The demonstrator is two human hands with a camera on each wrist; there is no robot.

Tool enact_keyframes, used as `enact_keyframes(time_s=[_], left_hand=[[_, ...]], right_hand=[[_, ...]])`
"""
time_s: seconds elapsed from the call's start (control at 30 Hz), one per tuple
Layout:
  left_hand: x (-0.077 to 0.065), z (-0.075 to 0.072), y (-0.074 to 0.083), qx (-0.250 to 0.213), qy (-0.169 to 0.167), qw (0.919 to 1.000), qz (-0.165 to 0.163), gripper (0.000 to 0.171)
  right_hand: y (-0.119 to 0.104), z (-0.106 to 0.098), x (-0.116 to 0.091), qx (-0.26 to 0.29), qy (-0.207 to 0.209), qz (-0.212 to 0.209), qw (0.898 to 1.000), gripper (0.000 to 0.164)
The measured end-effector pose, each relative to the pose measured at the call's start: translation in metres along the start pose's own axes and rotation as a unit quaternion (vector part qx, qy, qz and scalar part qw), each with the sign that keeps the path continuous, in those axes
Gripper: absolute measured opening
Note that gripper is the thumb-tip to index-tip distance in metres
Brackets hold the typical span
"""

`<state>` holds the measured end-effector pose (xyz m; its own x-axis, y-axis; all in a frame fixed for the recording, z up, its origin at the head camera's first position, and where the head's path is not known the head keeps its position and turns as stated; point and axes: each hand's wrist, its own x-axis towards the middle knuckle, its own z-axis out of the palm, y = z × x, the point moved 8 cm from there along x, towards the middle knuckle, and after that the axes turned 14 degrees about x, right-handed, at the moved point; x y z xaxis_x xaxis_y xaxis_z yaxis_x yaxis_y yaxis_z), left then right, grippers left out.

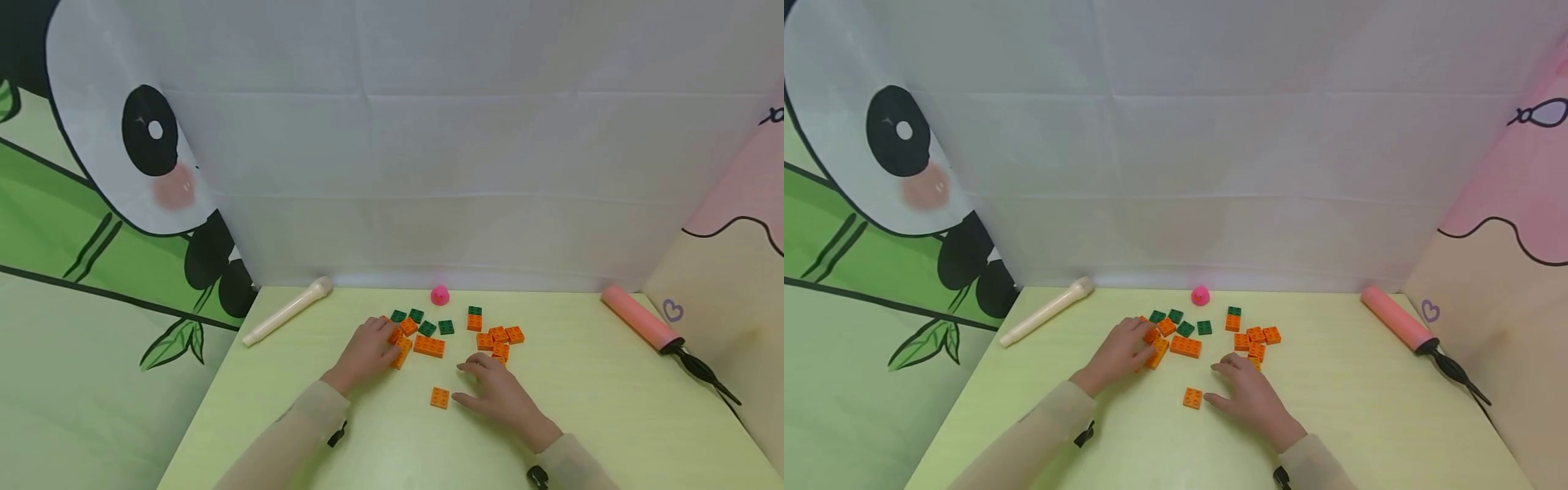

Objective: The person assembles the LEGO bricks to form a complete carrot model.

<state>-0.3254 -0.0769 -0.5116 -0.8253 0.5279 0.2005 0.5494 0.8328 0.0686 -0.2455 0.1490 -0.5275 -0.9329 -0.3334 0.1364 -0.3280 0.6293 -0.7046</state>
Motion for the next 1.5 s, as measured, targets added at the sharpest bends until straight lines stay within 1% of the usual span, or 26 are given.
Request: enact_keyframes(time_s=[0.17, 0.33, 0.43, 0.63, 0.73, 0.87, 1.03, 1.17, 1.23, 1.33, 1.5], left_hand=[[0.010, 0.001, 0.017, 0.011, 0.005, 0.9996, 0.027, 0.035], [0.019, 0.005, 0.030, 0.031, 0.008, 0.9984, 0.047, 0.036], [0.026, 0.009, 0.034, 0.046, 0.004, 0.9977, 0.050, 0.034], [0.036, 0.019, 0.042, 0.067, -0.019, 0.9962, 0.052, 0.033], [0.038, 0.023, 0.047, 0.079, -0.026, 0.9951, 0.054, 0.034], [0.039, 0.027, 0.050, 0.092, -0.030, 0.9938, 0.055, 0.030], [0.040, 0.029, 0.051, 0.100, -0.031, 0.9932, 0.051, 0.027], [0.039, 0.029, 0.052, 0.108, -0.027, 0.9926, 0.048, 0.027], [0.039, 0.028, 0.053, 0.109, -0.026, 0.9926, 0.047, 0.028], [0.039, 0.028, 0.053, 0.104, -0.028, 0.9933, 0.042, 0.029], [0.038, 0.029, 0.052, 0.084, -0.047, 0.9951, 0.021, 0.031]], right_hand=[[-0.007, 0.017, 0.003, 0.015, -0.041, -0.006, 0.999, 0.045], [-0.011, 0.028, 0.005, 0.029, -0.068, -0.003, 0.997, 0.043], [-0.012, 0.032, 0.006, 0.029, -0.075, 0.008, 0.997, 0.040], [-0.013, 0.032, 0.008, 0.032, -0.073, 0.020, 0.997, 0.032], [-0.013, 0.031, 0.008, 0.035, -0.072, 0.024, 0.997, 0.028], [-0.011, 0.031, 0.010, 0.054, -0.073, 0.031, 0.995, 0.027], [-0.006, 0.031, 0.012, 0.090, -0.074, 0.051, 0.992, 0.026], [-0.003, 0.032, 0.012, 0.107, -0.074, 0.067, 0.989, 0.027], [-0.002, 0.032, 0.011, 0.110, -0.074, 0.076, 0.988, 0.027], [-0.002, 0.032, 0.011, 0.115, -0.073, 0.075, 0.988, 0.028], [-0.003, 0.032, 0.010, 0.122, -0.074, 0.075, 0.987, 0.027]])
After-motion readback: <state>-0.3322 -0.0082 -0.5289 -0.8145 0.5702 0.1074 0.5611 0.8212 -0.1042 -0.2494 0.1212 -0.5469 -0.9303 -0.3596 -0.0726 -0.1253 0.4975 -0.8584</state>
